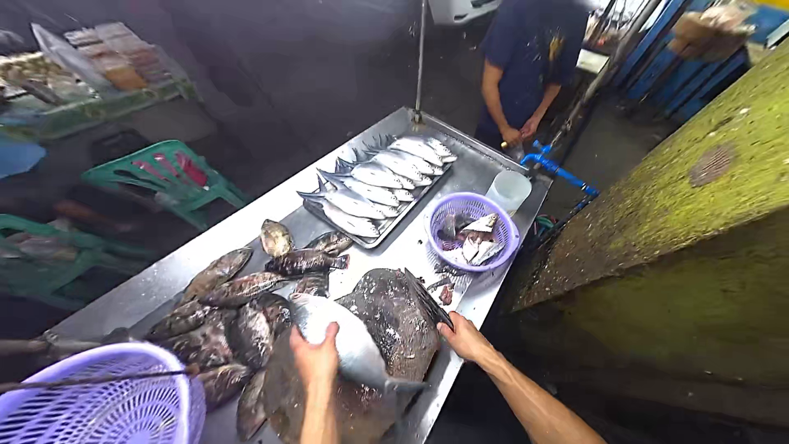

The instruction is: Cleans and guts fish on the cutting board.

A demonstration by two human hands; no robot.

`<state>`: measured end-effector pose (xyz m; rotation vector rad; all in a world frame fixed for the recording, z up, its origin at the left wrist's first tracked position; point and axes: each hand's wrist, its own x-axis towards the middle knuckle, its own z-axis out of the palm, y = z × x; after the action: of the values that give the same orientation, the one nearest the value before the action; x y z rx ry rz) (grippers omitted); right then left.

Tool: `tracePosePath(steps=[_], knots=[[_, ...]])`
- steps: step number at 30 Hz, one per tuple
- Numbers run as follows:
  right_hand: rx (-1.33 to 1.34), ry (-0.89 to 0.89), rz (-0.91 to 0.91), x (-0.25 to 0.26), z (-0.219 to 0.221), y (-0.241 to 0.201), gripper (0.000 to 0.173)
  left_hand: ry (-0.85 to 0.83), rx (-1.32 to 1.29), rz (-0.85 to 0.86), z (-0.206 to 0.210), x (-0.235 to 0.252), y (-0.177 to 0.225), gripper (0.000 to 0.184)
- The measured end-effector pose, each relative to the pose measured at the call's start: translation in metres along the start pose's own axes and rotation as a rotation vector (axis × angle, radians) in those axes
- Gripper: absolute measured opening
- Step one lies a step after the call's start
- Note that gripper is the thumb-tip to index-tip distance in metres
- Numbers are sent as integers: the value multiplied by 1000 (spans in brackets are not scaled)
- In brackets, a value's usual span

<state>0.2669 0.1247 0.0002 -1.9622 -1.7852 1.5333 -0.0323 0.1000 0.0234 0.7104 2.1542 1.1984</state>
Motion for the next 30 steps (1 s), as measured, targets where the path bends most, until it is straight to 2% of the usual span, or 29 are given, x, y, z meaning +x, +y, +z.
tracePosePath(steps=[4,8,11,13,16,18,19,22,26,30], knots=[[61,-13,26,-11,-1,15,44,-66,468,83,-54,10,26,94],[130,-45,1,-22,12,20,44,-88,824,279,-55,6,25,85],[187,-41,-29,-30,24,25,44,-164,888,369,-33,12,-14,68],[211,-18,-46,-39,27,27,44,-222,878,443,-17,18,-29,69],[314,-9,-97,-54,25,25,41,-355,742,420,2,27,-31,83],[354,-48,-78,-60,19,19,38,-368,722,352,12,31,-27,101],[315,-36,-47,-60,17,16,38,-374,755,319,14,32,-24,103],[102,59,-5,-60,7,11,44,-439,865,291,12,32,-12,93],[99,103,-113,-62,-3,7,49,-588,991,337,2,17,2,80],[36,128,-190,-58,-3,0,47,-538,930,372,9,-20,-16,76]])
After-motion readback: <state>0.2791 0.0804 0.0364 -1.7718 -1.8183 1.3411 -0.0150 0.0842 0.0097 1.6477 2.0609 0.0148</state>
